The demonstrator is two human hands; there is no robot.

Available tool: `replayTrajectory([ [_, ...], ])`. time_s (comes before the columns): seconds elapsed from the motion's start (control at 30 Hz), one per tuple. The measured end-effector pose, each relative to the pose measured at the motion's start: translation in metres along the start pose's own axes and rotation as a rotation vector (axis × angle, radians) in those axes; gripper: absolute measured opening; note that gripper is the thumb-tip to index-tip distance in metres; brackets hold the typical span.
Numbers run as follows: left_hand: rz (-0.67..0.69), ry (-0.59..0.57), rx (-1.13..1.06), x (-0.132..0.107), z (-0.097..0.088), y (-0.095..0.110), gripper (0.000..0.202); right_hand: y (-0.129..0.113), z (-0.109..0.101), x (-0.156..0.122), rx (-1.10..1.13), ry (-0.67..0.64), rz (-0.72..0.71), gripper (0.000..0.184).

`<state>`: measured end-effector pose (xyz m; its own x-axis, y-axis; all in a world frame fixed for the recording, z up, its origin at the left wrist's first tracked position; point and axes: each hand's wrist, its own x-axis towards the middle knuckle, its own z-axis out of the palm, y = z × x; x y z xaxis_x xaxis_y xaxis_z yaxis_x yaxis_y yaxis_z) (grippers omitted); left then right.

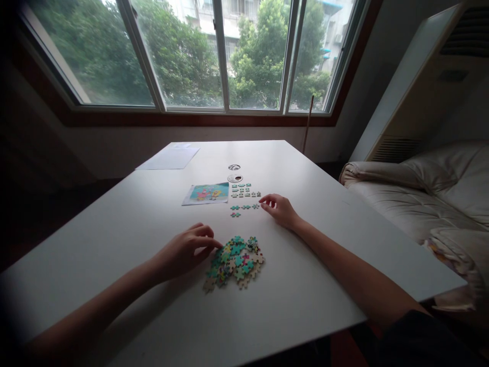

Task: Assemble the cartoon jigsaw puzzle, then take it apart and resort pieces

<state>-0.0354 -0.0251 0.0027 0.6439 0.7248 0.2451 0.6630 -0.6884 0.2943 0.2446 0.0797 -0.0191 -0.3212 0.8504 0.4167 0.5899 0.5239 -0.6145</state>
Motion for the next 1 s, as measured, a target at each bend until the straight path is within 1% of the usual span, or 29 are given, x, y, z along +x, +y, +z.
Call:
replayTrajectory([
  [0.07, 0.002, 0.003, 0.032, -0.001, -0.001, -0.001, 0.025, -0.013, 0.001, -0.004, 0.021, 0.016, -0.069, 0.017],
  [0.13, 0.012, 0.006, 0.045, -0.001, -0.002, -0.003, 0.026, -0.028, 0.003, -0.009, 0.036, -0.021, -0.167, 0.015],
  [0.17, 0.022, 0.001, 0.04, -0.002, -0.002, -0.003, 0.026, -0.036, 0.004, -0.012, 0.046, -0.063, -0.228, 0.014],
  [0.3, 0.076, -0.032, 0.023, -0.002, 0.0, -0.005, 0.031, -0.063, 0.016, -0.025, 0.033, -0.301, -0.477, 0.016],
  [0.4, 0.087, -0.033, 0.056, -0.003, 0.0, -0.007, 0.033, -0.075, 0.025, -0.032, -0.039, -0.402, -0.581, 0.019],
  [0.57, 0.08, -0.018, 0.126, -0.003, -0.002, -0.009, 0.032, -0.076, 0.028, -0.036, -0.126, -0.411, -0.62, 0.021],
  [0.7, 0.025, 0.002, 0.16, -0.003, -0.002, -0.011, 0.025, -0.073, 0.028, -0.035, -0.121, -0.402, -0.619, 0.021],
  [0.87, -0.079, 0.052, 0.118, -0.001, 0.003, -0.012, 0.019, -0.072, 0.03, -0.035, -0.105, -0.397, -0.605, 0.019],
  [1.0, -0.128, 0.023, 0.038, 0.0, 0.006, -0.014, 0.016, -0.071, 0.03, -0.034, -0.091, -0.388, -0.609, 0.018],
])
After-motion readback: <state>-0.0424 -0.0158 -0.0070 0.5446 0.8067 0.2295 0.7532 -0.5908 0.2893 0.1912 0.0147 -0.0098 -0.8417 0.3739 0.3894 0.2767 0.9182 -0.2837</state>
